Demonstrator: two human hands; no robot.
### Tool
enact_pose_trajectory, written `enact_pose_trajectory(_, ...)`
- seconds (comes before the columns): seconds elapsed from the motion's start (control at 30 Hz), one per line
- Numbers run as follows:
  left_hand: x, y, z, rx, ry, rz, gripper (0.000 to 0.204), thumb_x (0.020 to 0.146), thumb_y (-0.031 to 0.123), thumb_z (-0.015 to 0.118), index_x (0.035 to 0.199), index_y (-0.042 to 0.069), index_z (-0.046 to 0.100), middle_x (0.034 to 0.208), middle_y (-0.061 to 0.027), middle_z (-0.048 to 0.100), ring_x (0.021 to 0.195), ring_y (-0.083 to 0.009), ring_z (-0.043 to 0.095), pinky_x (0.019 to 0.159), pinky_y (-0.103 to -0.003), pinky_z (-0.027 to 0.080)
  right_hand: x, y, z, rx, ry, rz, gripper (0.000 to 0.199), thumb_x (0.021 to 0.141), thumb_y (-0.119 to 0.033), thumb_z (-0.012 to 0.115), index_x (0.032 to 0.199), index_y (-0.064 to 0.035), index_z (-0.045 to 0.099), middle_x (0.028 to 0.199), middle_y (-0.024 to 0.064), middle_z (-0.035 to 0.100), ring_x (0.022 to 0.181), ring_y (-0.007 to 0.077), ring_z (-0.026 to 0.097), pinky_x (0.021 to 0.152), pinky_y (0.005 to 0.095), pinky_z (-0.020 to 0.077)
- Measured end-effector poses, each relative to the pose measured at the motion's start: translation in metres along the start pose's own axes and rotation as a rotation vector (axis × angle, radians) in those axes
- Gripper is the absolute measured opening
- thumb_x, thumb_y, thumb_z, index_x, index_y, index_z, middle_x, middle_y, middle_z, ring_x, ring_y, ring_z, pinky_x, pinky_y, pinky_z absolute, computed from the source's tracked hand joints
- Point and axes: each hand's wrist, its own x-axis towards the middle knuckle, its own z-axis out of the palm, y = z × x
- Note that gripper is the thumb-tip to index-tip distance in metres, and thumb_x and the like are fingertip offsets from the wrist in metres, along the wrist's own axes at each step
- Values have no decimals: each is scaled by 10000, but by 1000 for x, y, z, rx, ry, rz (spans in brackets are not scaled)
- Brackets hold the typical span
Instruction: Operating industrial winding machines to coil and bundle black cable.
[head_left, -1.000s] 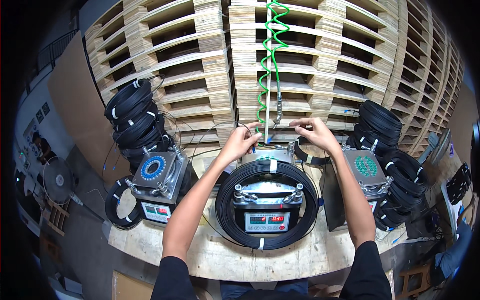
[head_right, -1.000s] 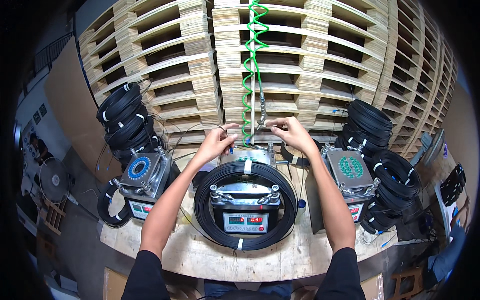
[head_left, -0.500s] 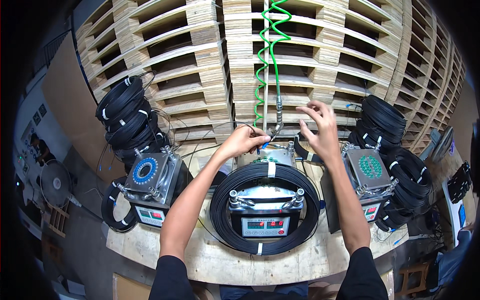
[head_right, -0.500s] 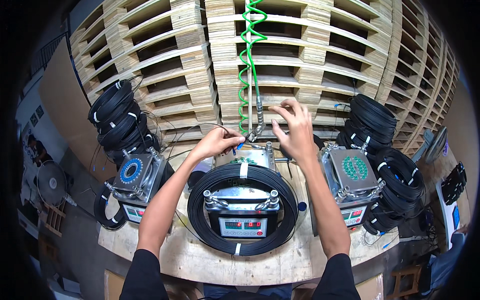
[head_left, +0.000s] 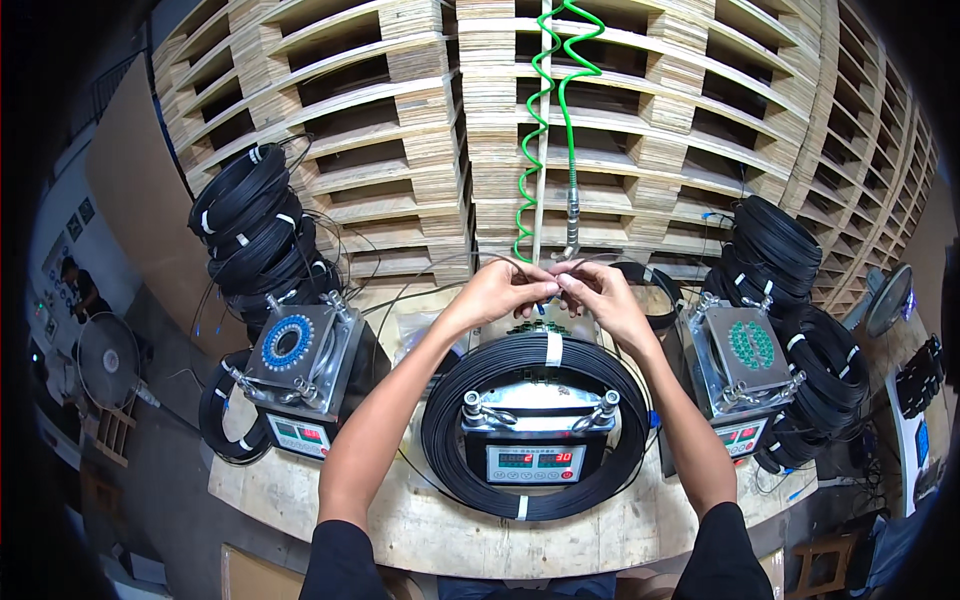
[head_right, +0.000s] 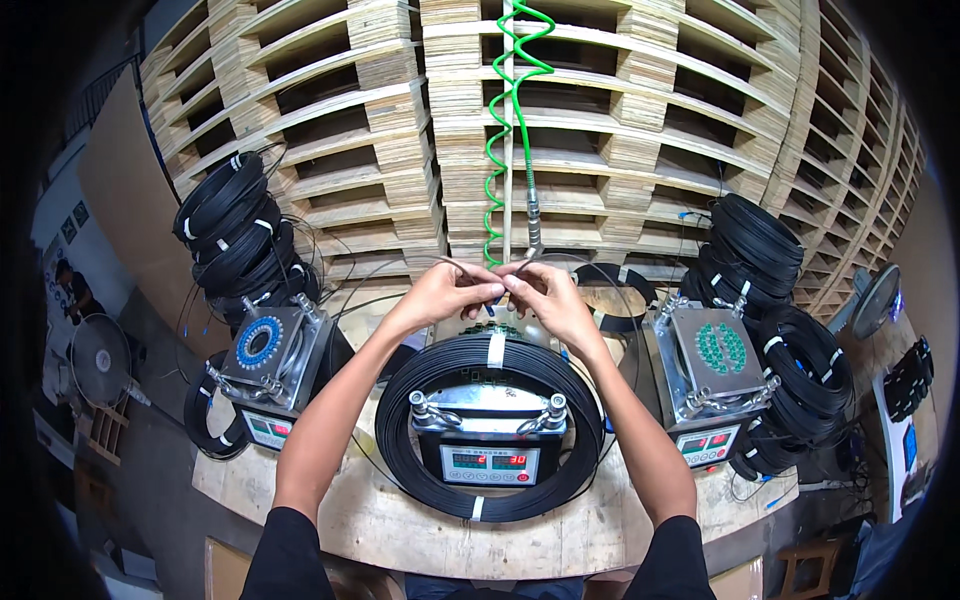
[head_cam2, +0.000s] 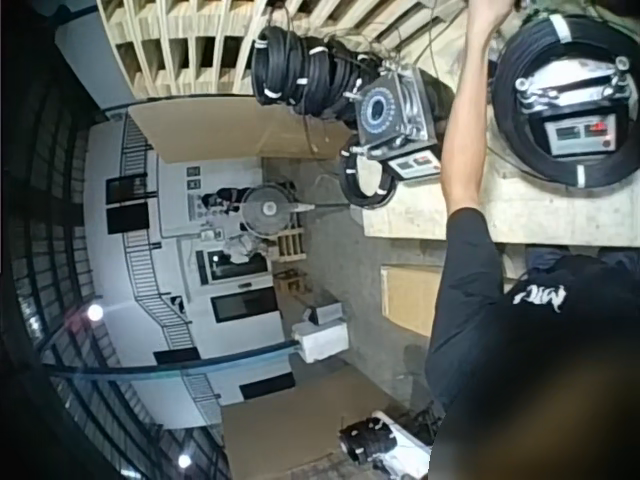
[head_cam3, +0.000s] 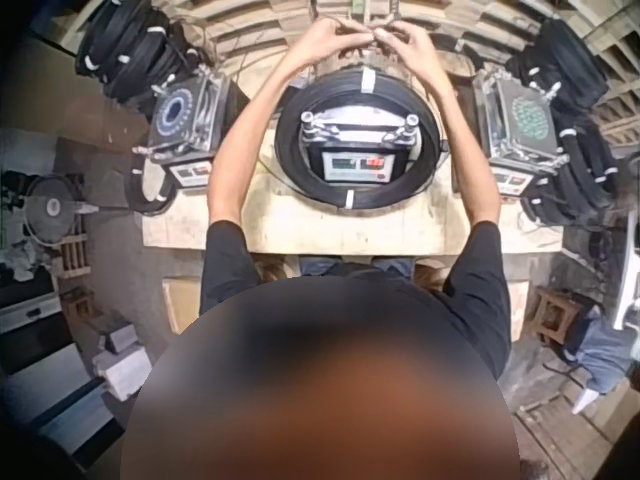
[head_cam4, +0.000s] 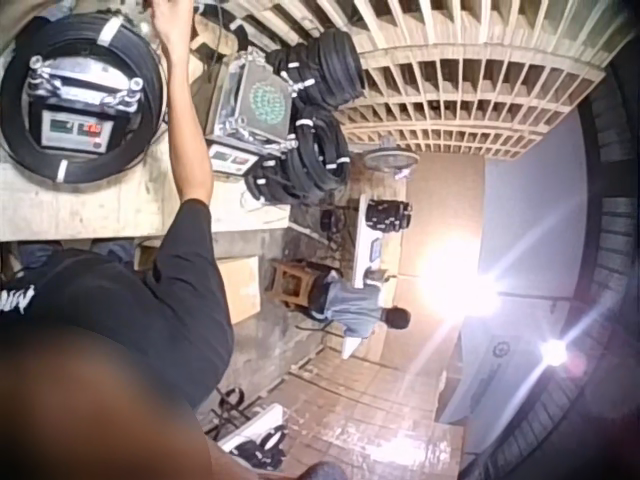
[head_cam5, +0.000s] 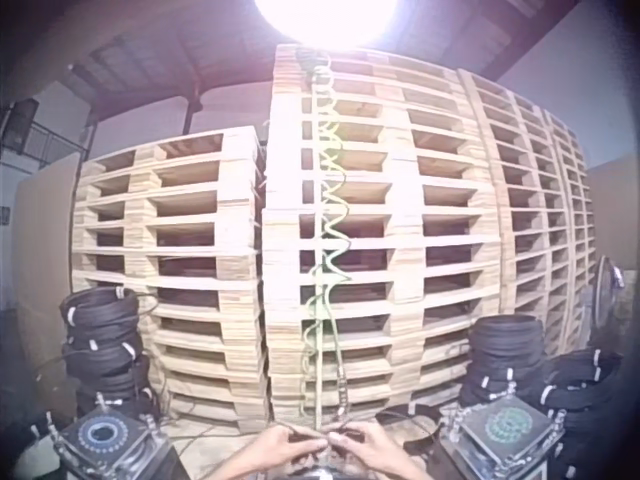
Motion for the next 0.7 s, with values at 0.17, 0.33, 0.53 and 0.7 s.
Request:
enact_pose_trajectory(0.17,-14,-14,-18,-35,0,24,328,946,132,700,1213,-41,617,957,-66,693,762,-117,661,675,-259,541,1,12,3,167,47,-20,250,1037,-164,566,1072,77,618,847,104,686,759,135,673,698,272,557)
enact_pose_trajectory(0.33,-25,-17,-23,-34,67,73,227,984,72,614,1187,-24,575,1042,-117,713,969,-172,696,812,-289,563,0,18,-1,232,-30,74,154,959,-21,654,1075,39,571,939,110,684,834,142,689,769,277,576)
enact_pose_trajectory(0.53,-32,-18,-22,-73,55,105,231,1003,101,591,1205,2,538,1100,-127,692,1036,-173,662,911,-321,543,-4,9,0,14,-73,139,212,912,-28,713,1084,24,602,947,69,692,870,114,679,801,257,554)
enact_pose_trajectory(0.7,-33,-24,-17,-37,89,130,193,1004,87,592,1153,-4,509,1086,-133,692,1036,-186,683,915,-328,557,-5,6,-1,-292,-147,141,241,886,-64,745,1091,11,644,924,34,690,848,78,650,748,235,511)
